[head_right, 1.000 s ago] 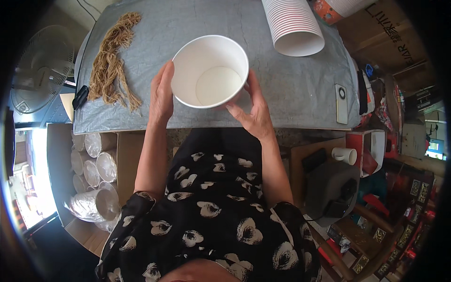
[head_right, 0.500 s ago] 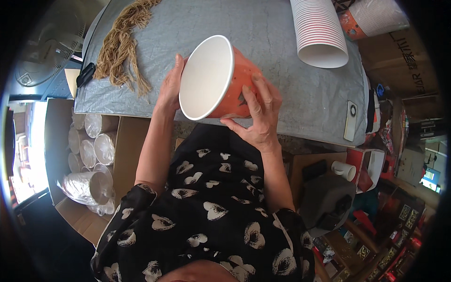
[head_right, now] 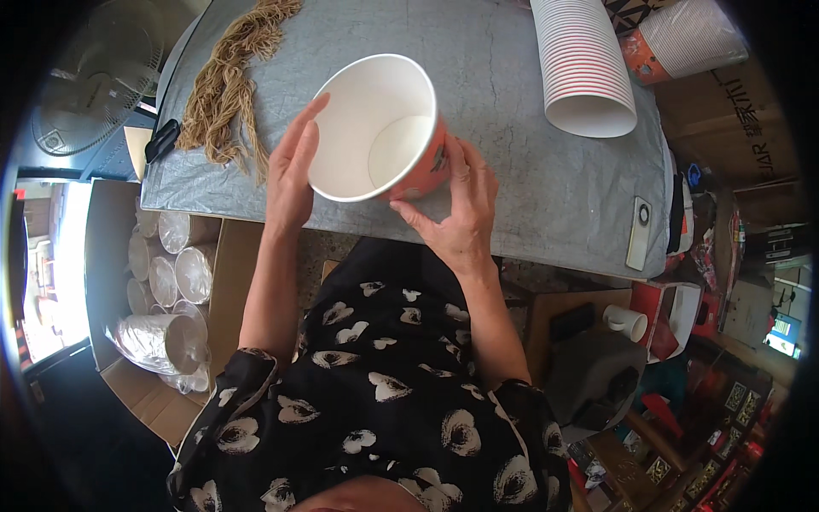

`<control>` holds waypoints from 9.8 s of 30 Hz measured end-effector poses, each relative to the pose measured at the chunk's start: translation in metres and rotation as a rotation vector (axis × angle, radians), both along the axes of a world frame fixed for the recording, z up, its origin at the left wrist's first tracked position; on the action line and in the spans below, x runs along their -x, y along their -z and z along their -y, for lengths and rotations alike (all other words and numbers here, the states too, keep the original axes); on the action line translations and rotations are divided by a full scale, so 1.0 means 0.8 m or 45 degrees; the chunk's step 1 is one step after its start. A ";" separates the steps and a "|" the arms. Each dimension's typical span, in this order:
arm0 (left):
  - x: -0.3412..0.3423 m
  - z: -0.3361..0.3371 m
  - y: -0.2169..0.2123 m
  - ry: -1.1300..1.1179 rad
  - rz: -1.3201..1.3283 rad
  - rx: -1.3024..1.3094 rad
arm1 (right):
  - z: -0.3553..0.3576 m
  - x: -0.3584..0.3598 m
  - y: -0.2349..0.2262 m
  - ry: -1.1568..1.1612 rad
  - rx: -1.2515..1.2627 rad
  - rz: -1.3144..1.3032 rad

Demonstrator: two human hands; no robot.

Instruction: Unpacking stacks of paper bowls from plastic sleeves and preparing string to attach to them.

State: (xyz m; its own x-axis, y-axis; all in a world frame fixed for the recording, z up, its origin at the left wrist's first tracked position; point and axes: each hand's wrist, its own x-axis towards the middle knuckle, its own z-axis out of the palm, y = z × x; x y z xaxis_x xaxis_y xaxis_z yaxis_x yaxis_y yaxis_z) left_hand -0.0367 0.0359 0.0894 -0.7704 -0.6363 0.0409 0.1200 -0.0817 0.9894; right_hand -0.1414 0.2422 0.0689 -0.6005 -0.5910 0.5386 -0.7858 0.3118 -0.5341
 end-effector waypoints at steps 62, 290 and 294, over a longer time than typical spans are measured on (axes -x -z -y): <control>0.027 0.010 0.024 0.569 -0.142 -0.437 | 0.024 0.023 -0.047 0.171 -0.141 0.004; -0.035 -0.084 -0.010 0.302 0.147 1.256 | 0.001 0.030 -0.102 -0.387 -0.617 0.791; -0.035 -0.082 -0.013 0.295 0.144 1.239 | 0.005 0.030 -0.104 -0.400 -0.644 0.778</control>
